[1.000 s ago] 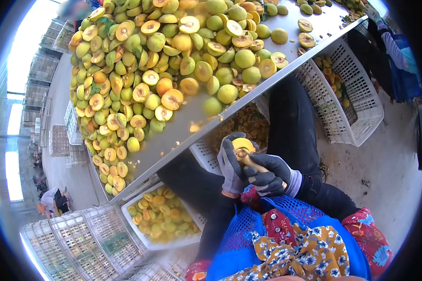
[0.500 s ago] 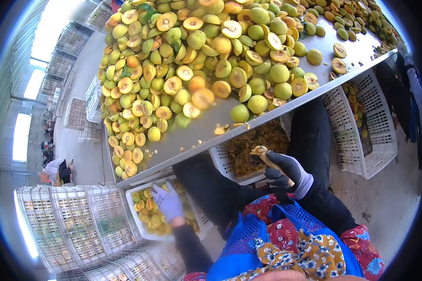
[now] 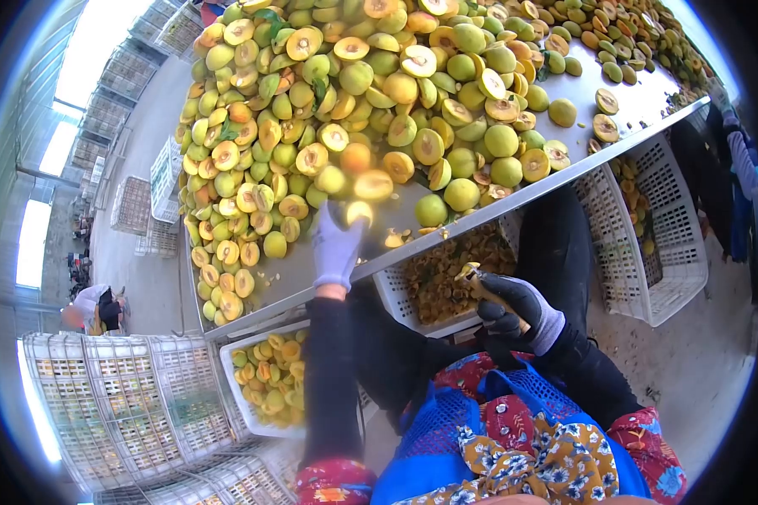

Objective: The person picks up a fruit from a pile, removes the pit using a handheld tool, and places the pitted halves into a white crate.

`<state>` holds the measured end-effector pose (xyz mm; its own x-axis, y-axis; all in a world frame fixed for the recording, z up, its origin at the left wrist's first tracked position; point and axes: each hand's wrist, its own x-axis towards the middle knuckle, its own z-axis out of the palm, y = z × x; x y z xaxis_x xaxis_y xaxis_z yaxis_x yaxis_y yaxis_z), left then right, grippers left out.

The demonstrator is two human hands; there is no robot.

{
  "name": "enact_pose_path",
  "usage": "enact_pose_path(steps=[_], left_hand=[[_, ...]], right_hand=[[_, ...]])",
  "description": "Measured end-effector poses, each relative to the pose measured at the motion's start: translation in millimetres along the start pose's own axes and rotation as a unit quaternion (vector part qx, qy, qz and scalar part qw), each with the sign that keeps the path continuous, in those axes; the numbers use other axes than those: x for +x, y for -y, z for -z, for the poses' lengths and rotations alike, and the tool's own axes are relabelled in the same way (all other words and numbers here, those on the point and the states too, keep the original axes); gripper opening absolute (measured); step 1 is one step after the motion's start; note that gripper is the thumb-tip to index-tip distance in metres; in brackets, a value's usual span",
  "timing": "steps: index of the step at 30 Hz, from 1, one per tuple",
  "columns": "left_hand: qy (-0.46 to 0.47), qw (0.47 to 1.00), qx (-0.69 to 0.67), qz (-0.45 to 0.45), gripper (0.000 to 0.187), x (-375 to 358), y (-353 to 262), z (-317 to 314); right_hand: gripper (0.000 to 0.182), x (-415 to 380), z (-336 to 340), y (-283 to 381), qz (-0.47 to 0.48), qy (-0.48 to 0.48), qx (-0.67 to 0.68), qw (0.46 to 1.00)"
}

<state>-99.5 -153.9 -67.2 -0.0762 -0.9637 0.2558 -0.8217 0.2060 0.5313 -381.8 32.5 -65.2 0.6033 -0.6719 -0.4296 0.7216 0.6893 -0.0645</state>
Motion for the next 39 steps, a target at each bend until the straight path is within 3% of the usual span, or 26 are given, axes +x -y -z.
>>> enact_pose_path(steps=[1, 2, 4, 5, 8, 10, 12, 13, 14, 16, 18, 20, 21, 22, 23, 27, 29, 31, 33, 34, 35, 37, 39], left_hand=[[0.029, 0.969, -0.215, 0.119, 0.038, -10.7, -2.3, 5.5], [-0.003, 0.937, -0.329, 0.12, 0.032, -26.2, -9.2, 6.3], [0.06, 0.829, -0.509, 0.225, 0.028, -57.2, -55.1, 31.6], [0.098, 0.833, -0.487, 0.242, 0.028, -70.0, -65.3, 38.9], [0.124, 0.771, -0.55, 0.297, 0.028, -99.9, -83.2, 27.7], [0.117, 0.77, -0.558, 0.286, 0.032, -111.7, -94.4, 8.9], [0.169, 0.715, -0.585, 0.343, 0.041, -118.8, -100.0, 2.2], [0.196, 0.708, -0.59, 0.335, 0.051, -124.6, -100.5, -1.4], [0.168, 0.698, -0.592, 0.366, 0.05, -128.0, -105.9, -10.4], [0.184, 0.729, -0.576, 0.321, 0.052, -134.9, -114.3, -8.3], [0.19, 0.741, -0.562, 0.314, 0.053, -139.6, -123.7, -3.6], [0.151, 0.84, -0.479, 0.207, 0.053, -150.2, -118.3, -13.3], [0.106, 0.912, -0.387, 0.085, 0.052, -159.5, -104.0, -29.0], [0.087, 0.944, -0.319, 0.015, 0.05, -161.7, -101.1, -31.4], [0.057, 0.966, -0.246, -0.051, 0.049, -164.0, -98.2, -33.8], [0.021, 0.994, -0.071, -0.085, 0.043, -167.2, -102.6, -28.4], [0.025, 0.993, -0.111, -0.037, 0.041, -168.6, -107.8, -29.4], [0.065, 0.953, -0.285, 0.082, 0.039, -159.9, -131.3, -17.4], [0.077, 0.955, -0.283, 0.051, 0.038, -158.9, -128.2, -17.5], [0.082, 0.955, -0.281, 0.036, 0.037, -159.2, -126.4, -18.5], [0.093, 0.942, -0.319, 0.048, 0.036, -160.6, -124.5, -20.9], [0.112, 0.91, -0.393, 0.072, 0.035, -161.3, -119.6, -27.7], [0.137, 0.876, -0.461, 0.046, 0.04, -158.4, -117.0, -32.7]], right_hand=[[0.042, -1.8, 4.7, -0.7, -0.003, 0.004, 0.02, 1.0], [0.04, -3.7, 8.0, -1.8, -0.009, 0.012, 0.007, 1.0], [0.037, -2.3, 9.8, 0.1, -0.022, 0.031, -0.024, 0.999], [0.039, -2.2, 11.0, -0.4, -0.007, 0.055, -0.048, 0.997], [0.045, -8.6, -15.9, -11.3, 0.085, -0.043, -0.19, 0.977], [0.039, -11.3, -14.7, -12.1, 0.106, -0.021, -0.26, 0.96], [0.033, -17.0, -27.2, -15.4, 0.133, -0.042, -0.352, 0.926], [0.029, -18.9, -37.0, -19.7, 0.148, -0.069, -0.398, 0.903], [0.028, -18.1, -31.4, -22.2, 0.239, -0.097, -0.615, 0.746], [0.024, -20.3, -28.3, -32.9, 0.311, -0.149, -0.771, 0.536], [0.023, -21.0, -30.8, -35.7, 0.309, -0.154, -0.794, 0.5], [0.024, -22.8, -29.9, -38.0, 0.302, -0.156, -0.811, 0.476], [0.025, -22.6, -28.9, -38.6, 0.298, -0.153, -0.816, 0.471], [0.025, -22.4, -28.2, -39.0, 0.295, -0.149, -0.821, 0.465], [0.026, -23.3, -28.6, -38.3, 0.283, -0.139, -0.821, 0.476], [0.028, -25.6, -26.8, -41.1, 0.26, -0.119, -0.811, 0.51], [0.028, -23.6, -22.8, -42.6, 0.287, -0.097, -0.798, 0.521], [0.028, -20.7, -18.2, -39.9, 0.339, -0.049, -0.779, 0.526], [0.026, -24.1, -16.3, -31.0, 0.276, 0.034, -0.734, 0.62], [0.027, -25.4, -19.7, -23.6, 0.077, 0.047, -0.571, 0.816], [0.028, -26.7, -23.6, -15.8, -0.101, -0.037, -0.363, 0.925], [0.03, -24.8, -6.6, -26.5, -0.109, 0.031, -0.129, 0.985], [0.037, -24.1, -3.0, -33.0, -0.117, 0.059, 0.059, 0.99]])
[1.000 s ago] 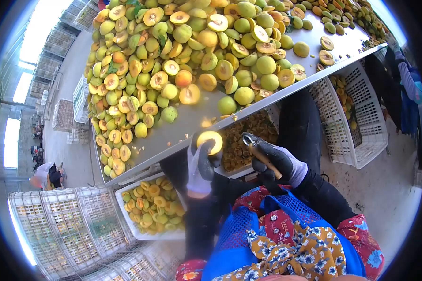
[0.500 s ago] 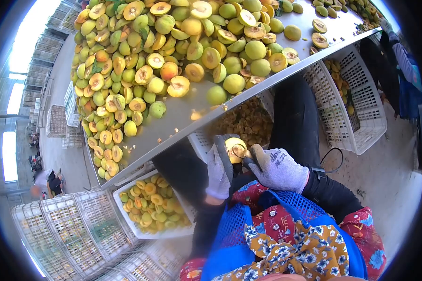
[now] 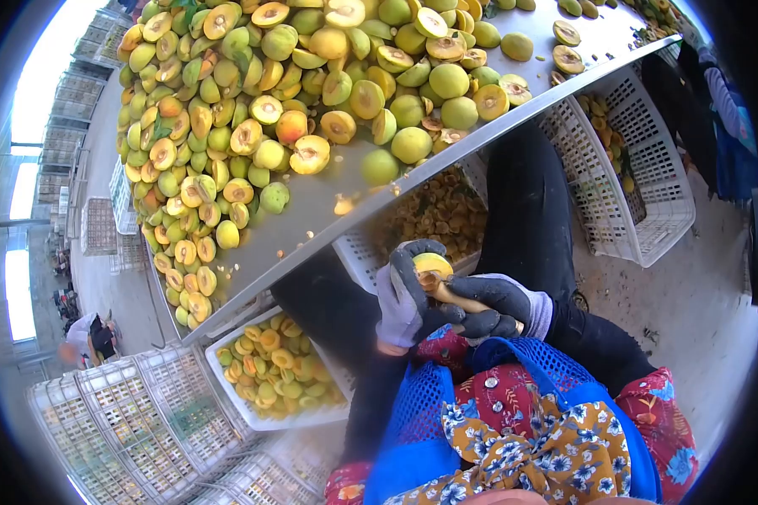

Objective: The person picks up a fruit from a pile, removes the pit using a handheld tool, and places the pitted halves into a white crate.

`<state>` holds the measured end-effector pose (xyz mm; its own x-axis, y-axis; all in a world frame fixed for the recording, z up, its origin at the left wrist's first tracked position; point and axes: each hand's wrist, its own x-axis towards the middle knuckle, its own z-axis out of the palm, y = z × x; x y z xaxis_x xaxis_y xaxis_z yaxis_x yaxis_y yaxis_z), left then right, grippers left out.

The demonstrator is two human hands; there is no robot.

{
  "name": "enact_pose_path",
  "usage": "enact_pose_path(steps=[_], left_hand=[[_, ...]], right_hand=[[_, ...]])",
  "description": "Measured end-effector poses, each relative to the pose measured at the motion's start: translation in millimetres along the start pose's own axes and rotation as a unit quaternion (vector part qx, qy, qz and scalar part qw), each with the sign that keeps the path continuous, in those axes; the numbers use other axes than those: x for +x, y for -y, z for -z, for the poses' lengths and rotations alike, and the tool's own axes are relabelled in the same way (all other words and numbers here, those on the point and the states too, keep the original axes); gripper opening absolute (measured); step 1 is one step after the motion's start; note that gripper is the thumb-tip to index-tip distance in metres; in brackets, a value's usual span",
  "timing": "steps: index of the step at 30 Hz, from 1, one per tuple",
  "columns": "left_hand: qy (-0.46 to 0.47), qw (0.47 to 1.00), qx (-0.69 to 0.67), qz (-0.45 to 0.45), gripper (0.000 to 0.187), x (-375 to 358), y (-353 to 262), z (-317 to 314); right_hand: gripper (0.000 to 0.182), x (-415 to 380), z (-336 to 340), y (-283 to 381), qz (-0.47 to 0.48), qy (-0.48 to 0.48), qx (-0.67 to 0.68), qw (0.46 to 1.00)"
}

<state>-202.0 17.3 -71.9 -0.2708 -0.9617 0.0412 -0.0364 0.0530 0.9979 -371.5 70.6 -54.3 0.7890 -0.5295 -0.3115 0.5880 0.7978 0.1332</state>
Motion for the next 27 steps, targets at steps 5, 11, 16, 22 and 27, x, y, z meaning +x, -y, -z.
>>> enact_pose_path(steps=[5, 11, 16, 22, 27], left_hand=[[-0.05, 0.996, 0.059, 0.044, 0.056, 13.5, 6.8, -6.5], [-0.244, 0.934, 0.25, 0.076, 0.043, -34.4, -7.7, 107.4], [-0.244, 0.635, 0.725, 0.109, 0.039, -46.7, -19.0, 150.5], [-0.08, 0.794, 0.602, -0.021, 0.052, 112.5, -34.1, 45.6], [0.129, 0.782, 0.602, 0.097, 0.069, 181.8, -16.5, 33.2]], right_hand=[[0.043, 5.5, 5.6, -5.7, 0.011, 0.172, 0.092, 0.981], [0.042, -9.7, -26.2, 26.0, 0.159, -0.075, -0.138, 0.975], [0.039, 9.6, -6.4, 22.8, 0.173, -0.167, -0.21, 0.948], [0.037, 4.5, -30.0, 17.4, 0.199, -0.188, -0.305, 0.912], [0.036, -13.4, -21.7, 20.6, 0.222, -0.176, -0.32, 0.904]])
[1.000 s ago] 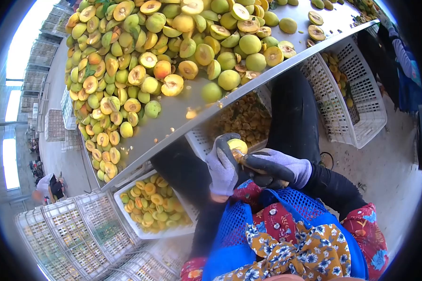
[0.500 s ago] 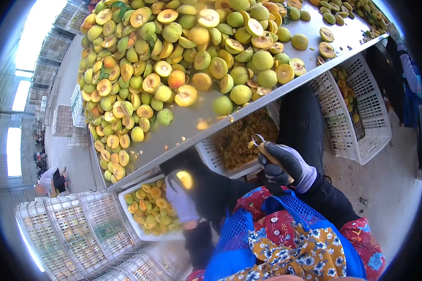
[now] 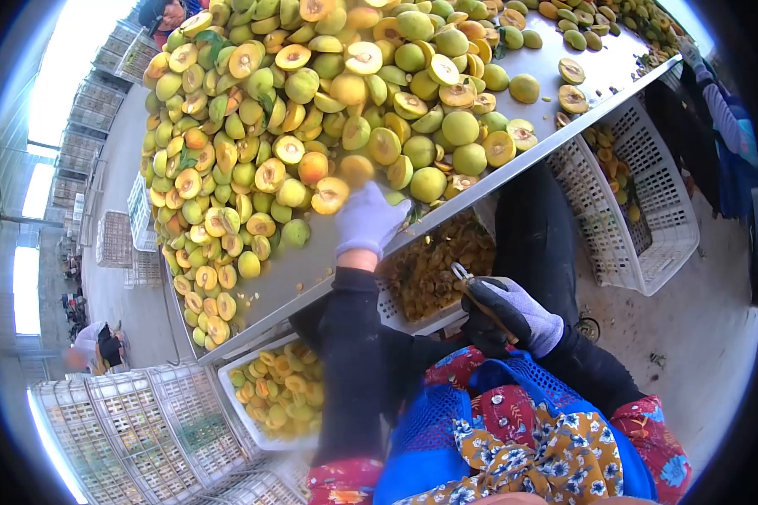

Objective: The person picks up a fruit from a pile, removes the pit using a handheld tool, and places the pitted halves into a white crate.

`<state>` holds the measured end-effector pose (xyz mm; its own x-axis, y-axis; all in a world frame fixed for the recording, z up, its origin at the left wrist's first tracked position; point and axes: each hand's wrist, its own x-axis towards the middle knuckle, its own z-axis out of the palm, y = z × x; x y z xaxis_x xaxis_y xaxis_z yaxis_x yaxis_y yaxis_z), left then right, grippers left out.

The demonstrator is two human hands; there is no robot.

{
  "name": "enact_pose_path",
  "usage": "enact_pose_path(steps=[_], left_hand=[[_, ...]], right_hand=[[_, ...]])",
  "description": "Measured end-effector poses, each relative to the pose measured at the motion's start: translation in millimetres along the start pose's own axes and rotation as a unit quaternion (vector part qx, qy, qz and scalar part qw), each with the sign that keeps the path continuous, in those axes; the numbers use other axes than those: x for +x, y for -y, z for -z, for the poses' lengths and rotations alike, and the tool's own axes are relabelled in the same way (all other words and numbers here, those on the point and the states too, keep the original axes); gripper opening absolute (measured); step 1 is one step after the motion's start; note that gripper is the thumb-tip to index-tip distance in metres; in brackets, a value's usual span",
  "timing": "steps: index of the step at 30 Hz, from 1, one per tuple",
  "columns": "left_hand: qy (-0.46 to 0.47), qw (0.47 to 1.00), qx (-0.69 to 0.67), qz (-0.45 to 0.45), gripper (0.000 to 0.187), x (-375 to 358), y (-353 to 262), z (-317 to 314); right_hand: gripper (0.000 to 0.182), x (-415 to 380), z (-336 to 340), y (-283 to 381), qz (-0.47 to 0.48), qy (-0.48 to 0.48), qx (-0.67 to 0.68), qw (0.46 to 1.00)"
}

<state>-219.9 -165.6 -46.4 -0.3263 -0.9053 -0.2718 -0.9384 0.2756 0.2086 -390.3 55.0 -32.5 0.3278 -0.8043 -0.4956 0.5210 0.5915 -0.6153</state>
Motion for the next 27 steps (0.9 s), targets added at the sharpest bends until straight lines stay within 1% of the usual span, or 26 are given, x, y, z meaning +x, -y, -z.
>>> enact_pose_path(steps=[1, 2, 3, 4, 5, 6, 8, 10, 11, 12, 14, 17, 18, 20, 21, 22, 23, 24, 25, 27], left_hand=[[-0.047, 0.998, -0.007, -0.032, 0.065, -9.0, 6.3, 0.2], [-0.112, 0.987, -0.08, -0.082, 0.06, -22.3, 15.7, -3.7], [-0.175, 0.964, -0.153, -0.129, 0.054, -39.5, 27.0, -11.3], [-0.145, 0.919, -0.344, -0.129, 0.051, -57.0, 32.6, -11.7], [-0.121, 0.835, -0.523, -0.123, 0.048, -74.3, 38.2, -12.1], [0.007, 0.644, -0.763, -0.055, 0.047, -93.8, 40.2, -9.0], [0.069, 0.575, -0.813, -0.05, 0.05, -116.2, 40.0, -18.4], [0.047, 0.549, -0.834, -0.009, 0.05, -138.5, 9.5, -15.8], [0.04, 0.536, -0.843, 0.011, 0.051, -146.0, 2.5, -16.7], [0.057, 0.51, -0.858, -0.013, 0.047, -146.9, 7.5, -26.5], [0.05, 0.514, -0.856, -0.004, 0.043, -154.4, 4.3, -41.1], [-0.043, 0.691, -0.722, -0.014, 0.038, -168.4, -16.8, -37.2], [-0.051, 0.709, -0.703, -0.032, 0.039, -170.9, -19.7, -36.8], [-0.067, 0.742, -0.664, -0.068, 0.043, -173.7, -23.3, -36.8], [-0.064, 0.714, -0.695, -0.055, 0.044, -177.8, -22.4, -38.6], [-0.163, 0.797, -0.573, -0.1, 0.041, -181.2, -20.9, -44.8], [-0.258, 0.852, -0.433, -0.141, 0.038, -183.0, -20.1, -55.3], [-0.202, 0.798, -0.56, -0.099, 0.039, -183.2, -25.1, -57.6], [-0.161, 0.717, -0.676, -0.045, 0.04, -183.4, -30.2, -59.8], [-0.199, 0.735, -0.646, -0.047, 0.041, -185.4, -36.5, -60.6]], right_hand=[[0.036, -2.7, 0.8, 1.6, -0.007, -0.003, -0.014, 1.0], [0.035, -3.7, -0.3, 2.9, 0.005, -0.003, -0.02, 1.0], [0.035, -5.0, -1.6, 3.4, 0.014, -0.003, -0.027, 1.0], [0.034, -5.9, -3.6, 4.2, 0.023, -0.001, -0.034, 0.999], [0.032, -6.3, -8.2, 5.4, 0.05, -0.017, -0.093, 0.994], [0.029, -7.1, -15.3, 5.3, 0.074, -0.032, -0.151, 0.985], [0.025, -4.6, -24.1, 4.3, 0.155, -0.041, -0.287, 0.944], [0.02, -3.7, -29.0, -2.8, 0.261, -0.039, -0.425, 0.866], [0.02, -6.6, -34.8, -2.5, 0.266, -0.042, -0.502, 0.822], [0.021, -7.6, -38.3, -5.5, 0.266, -0.058, -0.518, 0.811], [0.024, -10.5, -42.7, -12.6, 0.262, -0.088, -0.549, 0.789], [0.025, -11.3, -43.8, -24.9, 0.286, -0.096, -0.578, 0.758], [0.025, -11.7, -44.7, -27.2, 0.291, -0.099, -0.587, 0.749], [0.025, -11.6, -46.8, -31.4, 0.28, -0.107, -0.585, 0.754], [0.026, -11.6, -47.8, -33.0, 0.274, -0.111, -0.585, 0.756], [0.026, -12.2, -49.1, -34.2, 0.267, -0.105, -0.584, 0.76], [0.025, -12.9, -50.0, -34.8, 0.259, -0.098, -0.584, 0.763], [0.025, -13.4, -50.5, -35.5, 0.252, -0.091, -0.583, 0.767], [0.026, -12.6, -49.4, -37.0, 0.269, -0.073, -0.575, 0.769], [0.026, -10.3, -45.4, -39.4, 0.303, -0.038, -0.557, 0.772]])
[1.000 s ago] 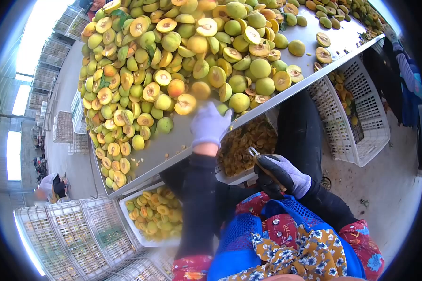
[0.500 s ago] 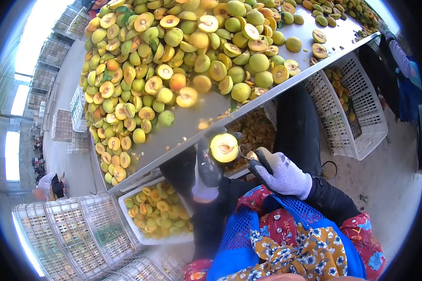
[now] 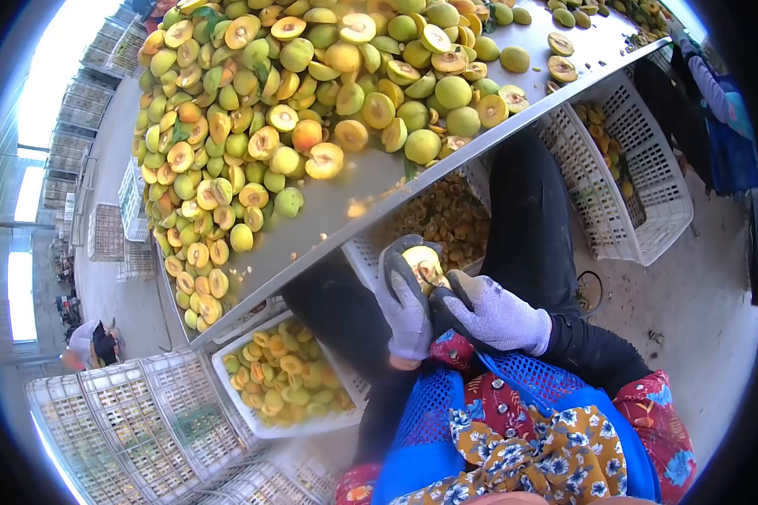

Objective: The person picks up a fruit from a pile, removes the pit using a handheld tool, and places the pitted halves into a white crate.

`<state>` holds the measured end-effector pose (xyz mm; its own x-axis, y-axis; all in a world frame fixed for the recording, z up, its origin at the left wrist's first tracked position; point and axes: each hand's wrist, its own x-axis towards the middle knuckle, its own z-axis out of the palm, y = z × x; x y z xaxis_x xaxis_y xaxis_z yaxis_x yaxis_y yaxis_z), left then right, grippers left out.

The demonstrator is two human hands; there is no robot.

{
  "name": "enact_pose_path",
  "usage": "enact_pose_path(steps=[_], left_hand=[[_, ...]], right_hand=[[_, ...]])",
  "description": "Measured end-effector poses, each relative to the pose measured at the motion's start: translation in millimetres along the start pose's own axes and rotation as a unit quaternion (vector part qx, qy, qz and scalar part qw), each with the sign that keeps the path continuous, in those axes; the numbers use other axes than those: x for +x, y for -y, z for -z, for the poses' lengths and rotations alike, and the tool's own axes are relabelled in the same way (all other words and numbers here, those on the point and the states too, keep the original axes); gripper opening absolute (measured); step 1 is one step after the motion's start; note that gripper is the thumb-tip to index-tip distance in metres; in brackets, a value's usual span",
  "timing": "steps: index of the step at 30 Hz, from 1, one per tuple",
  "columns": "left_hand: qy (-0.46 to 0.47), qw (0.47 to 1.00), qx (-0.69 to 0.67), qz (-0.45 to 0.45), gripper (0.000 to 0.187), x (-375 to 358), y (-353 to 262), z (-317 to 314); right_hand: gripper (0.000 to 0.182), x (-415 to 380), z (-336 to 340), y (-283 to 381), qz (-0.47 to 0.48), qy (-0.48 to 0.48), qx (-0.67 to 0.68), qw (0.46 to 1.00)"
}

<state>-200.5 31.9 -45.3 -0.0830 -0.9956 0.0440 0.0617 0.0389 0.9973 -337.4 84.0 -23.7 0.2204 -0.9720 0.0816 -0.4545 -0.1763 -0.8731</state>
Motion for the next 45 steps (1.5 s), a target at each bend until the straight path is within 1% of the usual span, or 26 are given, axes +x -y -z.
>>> enact_pose_path(steps=[1, 3, 4, 5, 7, 8, 11, 12, 15, 16, 18, 20, 22, 23, 24, 26, 27, 30, 34, 37, 39, 40, 41, 42, 44, 45], left_hand=[[-0.01, 1.0, 0.018, -0.016, 0.042, -1.5, 0.6, -3.3], [-0.016, 0.999, 0.001, -0.048, 0.044, -2.6, 11.2, -7.8], [-0.012, 0.999, -0.001, -0.047, 0.045, -3.2, 13.3, -8.7], [-0.007, 0.999, -0.004, -0.046, 0.045, -2.8, 15.5, -8.9], [0.047, 0.998, -0.026, -0.021, 0.04, -2.8, 18.4, 0.0], [0.057, 0.998, -0.03, -0.01, 0.04, -1.8, 19.0, 0.8], [0.066, 0.997, 0.031, -0.037, 0.041, -0.2, 19.6, -1.8], [0.066, 0.994, 0.063, -0.057, 0.041, 0.8, 19.5, -3.8], [0.082, 0.996, 0.028, -0.022, 0.04, -0.2, 37.9, -1.3], [0.084, 0.995, -0.051, 0.016, 0.04, -0.6, 32.3, -5.4], [0.096, 0.992, -0.072, 0.036, 0.042, -1.0, 33.6, -4.0], [0.103, 0.995, -0.007, 0.002, 0.043, 0.1, 37.2, -2.7], [0.1, 0.98, 0.144, -0.088, 0.046, 4.7, 41.1, -1.9], [0.11, 0.989, 0.086, -0.051, 0.046, 4.6, 39.8, -2.5], [0.121, 0.992, 0.026, -0.015, 0.046, 5.0, 39.1, -4.3], [0.143, 0.986, -0.075, 0.046, 0.044, 2.1, 39.8, -4.7], [0.151, 0.986, -0.052, 0.041, 0.044, 2.6, 43.1, -4.0], [0.15, 0.988, -0.009, 0.041, 0.044, 0.1, 48.1, -4.9], [0.093, 0.993, -0.042, 0.059, 0.046, 3.2, 44.4, -16.4], [0.028, 0.994, 0.103, 0.005, 0.045, 9.3, 38.1, -8.6], [-0.053, 0.962, -0.18, 0.197, 0.039, 7.1, 51.4, 29.7], [-0.108, 0.947, -0.217, 0.212, 0.037, 5.8, 44.6, 49.8], [-0.15, 0.96, -0.155, 0.177, 0.038, 0.1, 41.8, 78.7], [-0.183, 0.978, 0.016, 0.1, 0.038, -7.7, 41.8, 115.4], [-0.28, 0.895, 0.347, -0.012, 0.041, -24.2, 44.3, 181.5], [-0.279, 0.825, 0.491, -0.003, 0.042, -29.7, 39.1, 200.7]], right_hand=[[0.028, 0.4, 2.7, 2.0, -0.074, 0.033, 0.138, 0.987], [0.03, 4.0, 12.0, 7.7, -0.213, 0.095, 0.398, 0.887], [0.036, 5.0, 16.9, -2.9, -0.162, 0.155, 0.437, 0.871], [0.037, 3.8, 17.0, -8.7, -0.219, 0.183, 0.587, 0.758], [0.039, 0.4, 14.7, -17.1, -0.304, 0.214, 0.815, 0.444], [0.04, 0.4, 14.4, -19.9, -0.329, 0.21, 0.832, 0.395], [0.039, -1.6, 8.0, -28.0, -0.327, 0.213, 0.84, 0.376], [0.038, -2.2, 16.0, -13.2, -0.343, 0.161, 0.743, 0.552], [0.037, -4.8, 14.4, -15.2, -0.343, 0.144, 0.75, 0.546], [0.035, -5.0, 8.3, -29.7, -0.34, 0.181, 0.813, 0.436], [0.036, -6.5, 7.4, -45.1, -0.346, 0.208, 0.86, 0.312], [0.037, -6.1, 5.4, -52.1, -0.321, 0.243, 0.869, 0.287], [0.038, -9.2, 6.4, -39.2, -0.346, 0.183, 0.823, 0.413], [0.038, -10.3, 6.7, -34.3, -0.353, 0.15, 0.793, 0.473], [0.037, -9.9, 3.4, -43.0, -0.33, 0.191, 0.832, 0.404], [0.037, -10.3, 2.7, -55.6, -0.332, 0.24, 0.854, 0.32], [0.038, -8.9, 2.4, -58.5, -0.331, 0.265, 0.862, 0.277], [0.04, -11.0, -4.5, -56.4, -0.335, 0.232, 0.87, 0.276], [0.04, -7.6, -10.5, -56.3, -0.271, 0.241, 0.912, 0.191], [0.04, -7.1, 3.7, -37.5, -0.151, 0.229, 0.923, 0.269], [0.042, 1.9, 27.1, -26.2, -0.121, 0.244, 0.9, 0.339], [0.042, 8.5, 31.5, -29.6, -0.159, 0.217, 0.882, 0.386], [0.043, 10.1, 32.0, -31.5, -0.197, 0.184, 0.863, 0.427], [0.043, 11.7, 30.6, -36.1, -0.232, 0.163, 0.838, 0.466], [0.042, 20.8, 24.0, -49.4, -0.298, 0.131, 0.774, 0.542], [0.041, 23.3, 18.4, -50.3, -0.311, 0.112, 0.716, 0.615]])
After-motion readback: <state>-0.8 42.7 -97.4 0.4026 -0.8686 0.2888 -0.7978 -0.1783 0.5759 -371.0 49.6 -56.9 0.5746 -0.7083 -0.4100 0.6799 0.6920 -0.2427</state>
